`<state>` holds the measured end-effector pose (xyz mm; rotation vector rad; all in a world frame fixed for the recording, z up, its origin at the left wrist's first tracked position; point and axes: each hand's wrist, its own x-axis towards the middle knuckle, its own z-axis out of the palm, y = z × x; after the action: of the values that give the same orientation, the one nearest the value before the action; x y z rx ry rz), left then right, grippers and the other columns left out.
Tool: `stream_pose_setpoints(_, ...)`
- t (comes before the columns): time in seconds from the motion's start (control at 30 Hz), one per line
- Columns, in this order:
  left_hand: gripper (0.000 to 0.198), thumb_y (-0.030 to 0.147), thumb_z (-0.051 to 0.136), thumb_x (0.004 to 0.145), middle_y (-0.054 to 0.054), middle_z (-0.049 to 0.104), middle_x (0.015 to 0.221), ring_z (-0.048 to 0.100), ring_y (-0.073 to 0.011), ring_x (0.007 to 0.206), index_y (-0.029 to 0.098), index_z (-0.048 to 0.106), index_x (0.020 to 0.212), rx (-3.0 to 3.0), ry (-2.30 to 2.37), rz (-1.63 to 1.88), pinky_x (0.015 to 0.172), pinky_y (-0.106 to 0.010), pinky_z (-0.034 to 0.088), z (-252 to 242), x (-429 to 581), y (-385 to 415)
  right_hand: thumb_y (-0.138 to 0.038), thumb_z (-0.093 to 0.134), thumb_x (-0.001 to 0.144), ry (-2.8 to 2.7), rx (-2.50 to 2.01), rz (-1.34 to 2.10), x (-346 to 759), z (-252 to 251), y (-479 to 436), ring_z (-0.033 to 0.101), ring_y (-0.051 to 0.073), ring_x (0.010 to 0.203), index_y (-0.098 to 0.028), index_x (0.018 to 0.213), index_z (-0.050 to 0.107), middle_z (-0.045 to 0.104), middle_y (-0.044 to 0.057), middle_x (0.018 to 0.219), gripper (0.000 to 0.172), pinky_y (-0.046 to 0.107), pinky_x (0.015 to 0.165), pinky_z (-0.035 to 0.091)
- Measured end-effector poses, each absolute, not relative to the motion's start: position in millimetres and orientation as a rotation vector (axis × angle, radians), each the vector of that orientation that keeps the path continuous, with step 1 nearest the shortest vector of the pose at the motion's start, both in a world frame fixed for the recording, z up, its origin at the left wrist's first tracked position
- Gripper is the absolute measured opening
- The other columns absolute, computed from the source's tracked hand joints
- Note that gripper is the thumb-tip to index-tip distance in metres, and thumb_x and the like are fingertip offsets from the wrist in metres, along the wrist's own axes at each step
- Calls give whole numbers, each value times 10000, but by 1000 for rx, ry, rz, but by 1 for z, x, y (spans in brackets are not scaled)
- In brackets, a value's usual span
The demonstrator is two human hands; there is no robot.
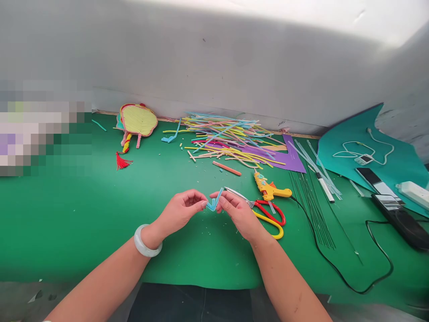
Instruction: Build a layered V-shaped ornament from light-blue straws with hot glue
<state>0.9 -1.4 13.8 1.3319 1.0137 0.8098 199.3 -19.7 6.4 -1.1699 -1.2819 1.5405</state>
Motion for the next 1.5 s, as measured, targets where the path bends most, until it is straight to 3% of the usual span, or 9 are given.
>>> stream_pose_setpoints(0.67, 240, 429, 671, 807, -30, 686, 812, 609, -163, 749, 191, 673, 839, 1408, 1059, 702, 688, -274, 493, 12, -1, -2, -540, 691, 797, -1283, -1192, 1632, 196, 14, -20, 523, 148, 733, -225, 872, 653, 607, -7, 780, 326, 314, 755, 448)
stream_pose_setpoints(1.5, 211, 388, 631, 807, -14, 645, 820, 562, -139, 740, 181, 620, 847, 1421, 1114, 650, 668, -262, 450, 19, 1, -2, -498, 676, 828, -1338, -1218, 1679, 195, 9, -21, 498, 138, 765, -212, 870, 597, 557, -20, 798, 300, 298, 751, 403)
